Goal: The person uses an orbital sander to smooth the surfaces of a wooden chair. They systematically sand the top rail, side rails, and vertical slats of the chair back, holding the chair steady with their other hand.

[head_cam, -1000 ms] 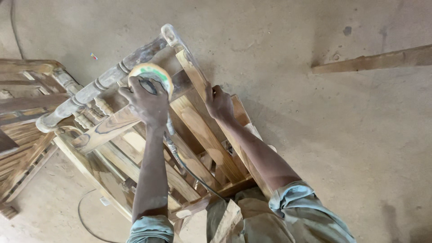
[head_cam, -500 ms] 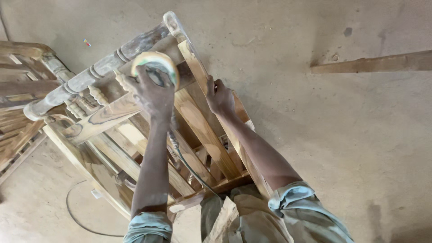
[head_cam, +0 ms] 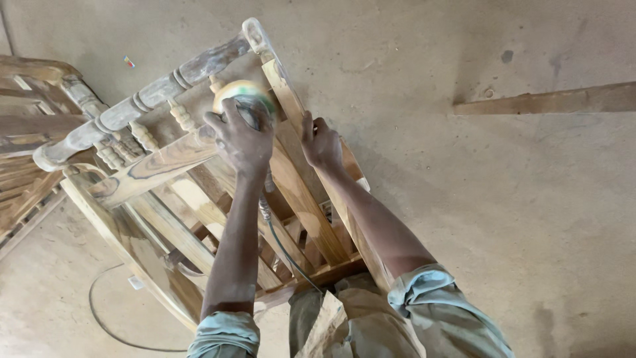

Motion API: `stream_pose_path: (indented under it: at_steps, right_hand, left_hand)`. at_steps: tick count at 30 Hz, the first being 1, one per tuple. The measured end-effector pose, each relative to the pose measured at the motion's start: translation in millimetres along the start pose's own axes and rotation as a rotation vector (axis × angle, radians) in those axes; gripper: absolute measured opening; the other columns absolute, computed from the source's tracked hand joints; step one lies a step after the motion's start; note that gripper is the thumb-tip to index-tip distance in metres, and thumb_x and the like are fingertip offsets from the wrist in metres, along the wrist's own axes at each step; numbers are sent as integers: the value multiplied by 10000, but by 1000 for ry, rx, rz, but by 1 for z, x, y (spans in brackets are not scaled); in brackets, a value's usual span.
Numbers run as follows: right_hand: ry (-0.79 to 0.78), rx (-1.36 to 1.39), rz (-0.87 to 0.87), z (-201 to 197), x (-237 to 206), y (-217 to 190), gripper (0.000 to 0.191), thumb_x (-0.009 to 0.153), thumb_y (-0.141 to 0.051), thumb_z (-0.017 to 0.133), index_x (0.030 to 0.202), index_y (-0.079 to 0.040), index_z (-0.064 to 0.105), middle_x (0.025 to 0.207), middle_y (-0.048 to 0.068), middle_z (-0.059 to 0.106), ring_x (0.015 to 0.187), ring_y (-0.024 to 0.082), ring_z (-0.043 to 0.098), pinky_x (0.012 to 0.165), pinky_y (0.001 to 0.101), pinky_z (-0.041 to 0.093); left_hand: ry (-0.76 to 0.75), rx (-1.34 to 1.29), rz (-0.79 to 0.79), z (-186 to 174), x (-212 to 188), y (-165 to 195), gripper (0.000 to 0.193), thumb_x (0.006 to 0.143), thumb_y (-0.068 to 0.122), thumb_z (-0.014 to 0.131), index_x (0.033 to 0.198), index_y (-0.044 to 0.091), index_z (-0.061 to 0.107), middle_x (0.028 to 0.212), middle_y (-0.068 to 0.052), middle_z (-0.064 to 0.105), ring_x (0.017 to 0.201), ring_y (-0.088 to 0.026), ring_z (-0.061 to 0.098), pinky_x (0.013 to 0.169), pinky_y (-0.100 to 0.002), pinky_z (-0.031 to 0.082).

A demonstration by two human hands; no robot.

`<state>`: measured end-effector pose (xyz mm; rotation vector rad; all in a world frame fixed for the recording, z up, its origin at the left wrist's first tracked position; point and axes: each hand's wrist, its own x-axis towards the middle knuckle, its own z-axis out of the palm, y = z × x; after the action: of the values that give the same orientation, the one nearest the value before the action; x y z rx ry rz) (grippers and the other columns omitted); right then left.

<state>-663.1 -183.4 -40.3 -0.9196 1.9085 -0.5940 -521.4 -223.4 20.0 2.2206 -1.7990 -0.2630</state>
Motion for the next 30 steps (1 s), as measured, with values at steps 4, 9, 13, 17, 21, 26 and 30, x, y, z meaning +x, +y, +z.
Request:
stream_pose_path:
  at_steps: [4,9,13,17,21,26,30]
  right_hand:
    - [-71,-12,99,1,-2,-1,673,1018,-574,347,1069,-3,699,795,230,737,735,369,757,715,518,577]
    - [102,-110,-303,-1,-15,-6,621,999,-491,505,1293,53,551,1135,264,651,944,363,703,800,478,579]
    - [214,-354,-757,-2,-45,-18,743,893,-443,710,1381,55,454,1283,254,551,1208,418,573,1021,533,461]
    - [242,-452,-1080,17,-71,-56,868,794,-416,778,1389,88,397,1323,306,496,1271,452,482,1073,536,389]
    - [165,-608,-856,49,-74,-109,935,733,-372,795,1428,81,366,1305,287,506,1152,409,571,910,517,543]
    - [147,-825,-909,76,-69,-146,839,812,-405,794,1432,17,419,1306,248,563,1095,437,644,712,515,600]
    - [255,-874,-847,87,-68,-160,815,728,-429,814,1341,-18,466,1283,315,540,935,453,692,723,536,591]
  left_hand:
    - [-104,-33,-128,-1,4,7,926,727,363,901,1428,63,375,1319,-292,343,1086,-544,563,711,-554,651]
    - [-46,-40,-65,-17,15,20,836,789,365,833,1419,44,386,1295,-287,397,1042,-481,633,680,-501,672]
    - [-161,-149,-157,-23,18,9,693,977,507,634,1414,21,406,1281,-340,436,896,-464,679,613,-489,651]
    - [-99,-141,14,-16,25,-23,682,1015,535,602,1412,1,453,1285,-334,555,1012,-438,666,741,-581,603]
    - [-32,177,557,-16,35,-62,548,1007,383,611,1398,16,497,1377,-271,595,1235,-404,622,861,-600,581]
    - [-467,-691,309,-53,-4,-139,657,1019,306,547,1623,122,367,1243,-264,654,1254,-413,600,1064,-574,525]
    - [-452,-560,-226,-118,-100,-275,523,966,409,520,1457,229,532,1533,-125,490,1056,-236,672,650,-353,623]
